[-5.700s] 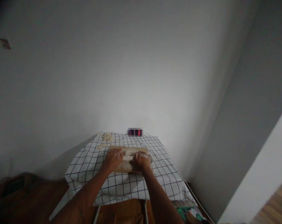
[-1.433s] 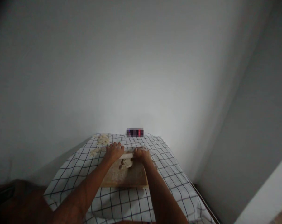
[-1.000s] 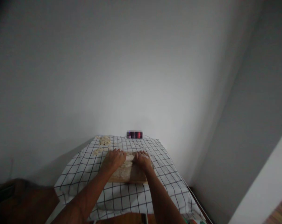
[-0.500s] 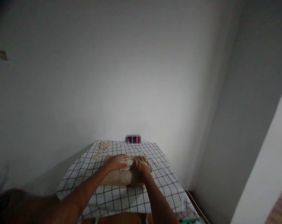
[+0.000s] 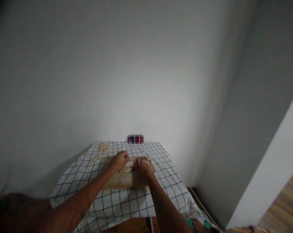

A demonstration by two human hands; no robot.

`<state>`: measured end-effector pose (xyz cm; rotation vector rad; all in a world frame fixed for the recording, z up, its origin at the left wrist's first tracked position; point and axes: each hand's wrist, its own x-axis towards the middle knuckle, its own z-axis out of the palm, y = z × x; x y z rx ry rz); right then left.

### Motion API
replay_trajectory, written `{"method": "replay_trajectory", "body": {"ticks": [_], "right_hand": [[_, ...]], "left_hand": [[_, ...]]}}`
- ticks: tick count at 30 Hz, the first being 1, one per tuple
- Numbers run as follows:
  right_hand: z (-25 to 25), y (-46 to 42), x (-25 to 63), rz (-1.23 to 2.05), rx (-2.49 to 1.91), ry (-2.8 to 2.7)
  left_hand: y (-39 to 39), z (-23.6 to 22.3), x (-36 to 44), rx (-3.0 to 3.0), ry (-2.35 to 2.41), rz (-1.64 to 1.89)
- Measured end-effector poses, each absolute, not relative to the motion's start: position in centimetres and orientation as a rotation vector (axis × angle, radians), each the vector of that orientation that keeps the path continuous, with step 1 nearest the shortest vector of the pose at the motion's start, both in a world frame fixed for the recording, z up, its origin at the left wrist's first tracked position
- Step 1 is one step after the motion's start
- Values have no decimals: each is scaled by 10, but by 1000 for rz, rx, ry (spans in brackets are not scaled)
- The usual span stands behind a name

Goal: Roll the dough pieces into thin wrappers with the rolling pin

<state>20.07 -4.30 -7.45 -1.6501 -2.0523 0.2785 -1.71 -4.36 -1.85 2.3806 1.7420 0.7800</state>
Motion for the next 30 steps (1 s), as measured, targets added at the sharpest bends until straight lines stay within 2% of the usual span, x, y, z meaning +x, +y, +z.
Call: {"method": "replay_trajectory", "body": {"ticks": [3,7,15,20,30], "right_hand": [[-63,-38,209,812,-1273,-1567],[-52,-41,214,1097,-725,-1148],[-45,-73,200,1345,-270,-828],[-44,-82,190,1384,-251,-819],[-47,-85,180,1424,-190,-750]], "left_hand": [[-58,-17,-18,2574,1451,774],[-80,-18,-2,2651,1309,1015],[-102,-47,26,2770,1062,1124],[-119,-60,39,2809,1120,1129],[-143,-52,47,2770,1081,1097]]}}
